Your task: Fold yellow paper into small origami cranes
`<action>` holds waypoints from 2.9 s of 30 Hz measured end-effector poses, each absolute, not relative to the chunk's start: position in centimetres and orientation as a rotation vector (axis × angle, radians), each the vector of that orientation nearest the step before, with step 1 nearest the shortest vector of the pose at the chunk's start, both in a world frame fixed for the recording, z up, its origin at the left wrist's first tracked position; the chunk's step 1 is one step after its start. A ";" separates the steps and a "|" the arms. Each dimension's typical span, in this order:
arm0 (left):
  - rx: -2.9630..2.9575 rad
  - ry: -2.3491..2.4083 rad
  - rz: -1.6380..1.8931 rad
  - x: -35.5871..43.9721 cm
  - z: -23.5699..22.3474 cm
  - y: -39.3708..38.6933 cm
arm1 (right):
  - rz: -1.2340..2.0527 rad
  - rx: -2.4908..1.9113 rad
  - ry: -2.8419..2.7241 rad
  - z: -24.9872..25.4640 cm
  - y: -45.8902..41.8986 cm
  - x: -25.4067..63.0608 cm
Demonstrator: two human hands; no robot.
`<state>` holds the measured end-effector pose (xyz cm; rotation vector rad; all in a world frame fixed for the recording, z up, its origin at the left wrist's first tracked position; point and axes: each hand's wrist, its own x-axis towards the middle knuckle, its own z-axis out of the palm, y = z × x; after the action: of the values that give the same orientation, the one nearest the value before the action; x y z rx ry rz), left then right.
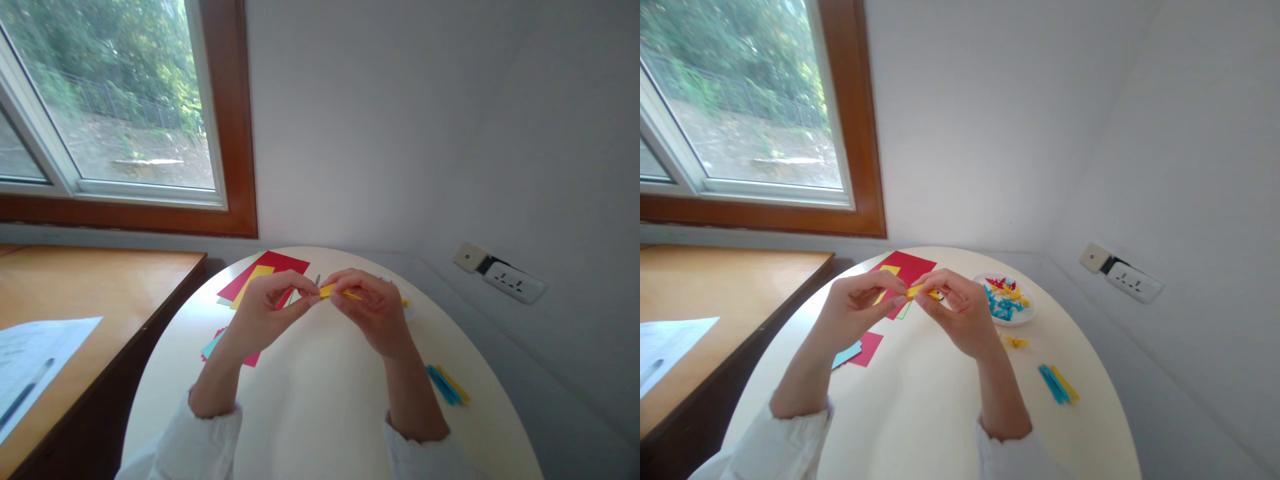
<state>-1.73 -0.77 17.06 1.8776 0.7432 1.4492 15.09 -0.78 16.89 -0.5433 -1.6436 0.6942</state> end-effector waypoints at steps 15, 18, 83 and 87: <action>1.624 0.756 1.409 -1.2 17.2 -0.3 | 0.532 -0.634 -1.573 16.6 -0.5 14.5; 1.643 0.756 1.409 -1.1 17.1 -0.2 | 0.499 -0.639 -1.608 16.6 -0.4 14.5; 1.513 0.876 1.519 -0.4 17.4 -0.4 | 0.448 -0.688 -1.452 15.7 -0.5 13.2; 1.546 0.883 1.511 -0.5 17.4 -0.5 | 0.442 -0.699 -1.457 15.5 -0.4 13.3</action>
<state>-0.51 -0.47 17.44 1.5462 0.8830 1.5106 13.30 -0.42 15.53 -0.6994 -1.4568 0.4425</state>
